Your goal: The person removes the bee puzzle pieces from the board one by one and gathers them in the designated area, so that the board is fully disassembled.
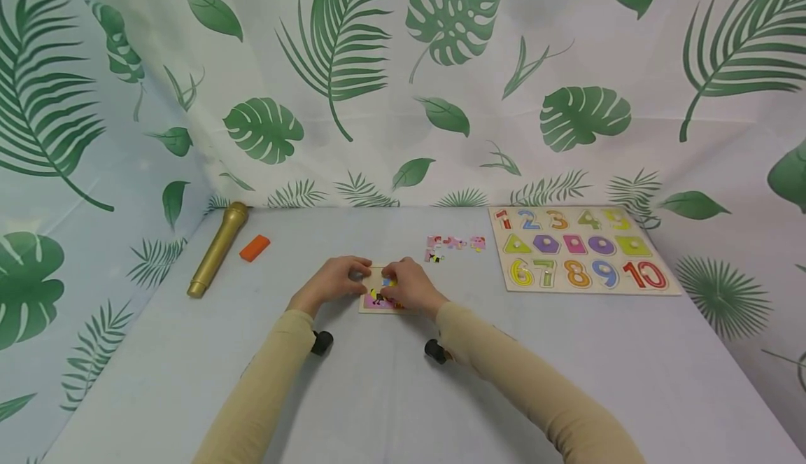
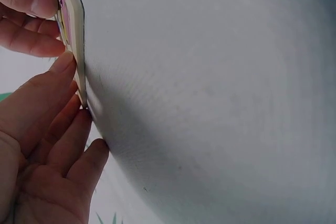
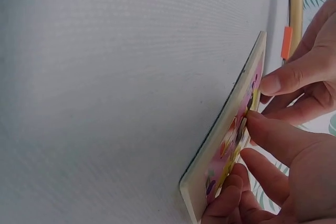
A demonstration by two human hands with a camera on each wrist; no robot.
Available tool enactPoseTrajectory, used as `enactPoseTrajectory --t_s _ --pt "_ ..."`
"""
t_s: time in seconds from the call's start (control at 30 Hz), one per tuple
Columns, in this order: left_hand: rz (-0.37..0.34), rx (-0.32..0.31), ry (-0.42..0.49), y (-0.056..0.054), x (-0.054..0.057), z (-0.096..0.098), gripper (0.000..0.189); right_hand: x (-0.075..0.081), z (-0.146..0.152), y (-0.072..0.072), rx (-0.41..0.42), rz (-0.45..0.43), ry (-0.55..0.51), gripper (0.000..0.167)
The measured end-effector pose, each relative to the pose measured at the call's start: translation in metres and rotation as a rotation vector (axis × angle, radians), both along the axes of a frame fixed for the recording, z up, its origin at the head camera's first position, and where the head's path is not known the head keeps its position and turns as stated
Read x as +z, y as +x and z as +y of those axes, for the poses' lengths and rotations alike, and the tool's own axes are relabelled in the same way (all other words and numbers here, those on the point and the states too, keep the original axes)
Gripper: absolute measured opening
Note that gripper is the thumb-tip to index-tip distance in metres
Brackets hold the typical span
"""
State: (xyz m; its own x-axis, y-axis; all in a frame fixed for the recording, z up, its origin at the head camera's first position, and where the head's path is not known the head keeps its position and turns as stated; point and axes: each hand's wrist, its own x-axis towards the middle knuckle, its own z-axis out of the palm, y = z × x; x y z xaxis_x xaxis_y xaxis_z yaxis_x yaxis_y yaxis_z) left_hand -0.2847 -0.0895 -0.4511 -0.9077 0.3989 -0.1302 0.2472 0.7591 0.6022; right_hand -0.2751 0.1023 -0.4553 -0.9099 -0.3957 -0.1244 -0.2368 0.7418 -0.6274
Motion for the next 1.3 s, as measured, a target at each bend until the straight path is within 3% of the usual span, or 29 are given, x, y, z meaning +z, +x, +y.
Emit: enactPoseTrajectory --t_s 0.33,0.6,1.3 --pt "-0.009 0.009 0.000 -0.0005 0.0006 0.0002 0.034 0.0067 -0.0035 0.0011 -0.022 -0.048 -0.002 0.035" --pt "-0.002 -0.005 -0.008 -0.0008 0.0000 -0.0005 0.035 0.0057 -0.0024 0.0024 -0.026 -0.033 -0.009 0.026" --pt "0.004 -0.011 -0.004 0.0006 0.0003 -0.0001 0.034 -0.0019 -0.0019 0.0045 -0.015 0.004 -0.007 0.023"
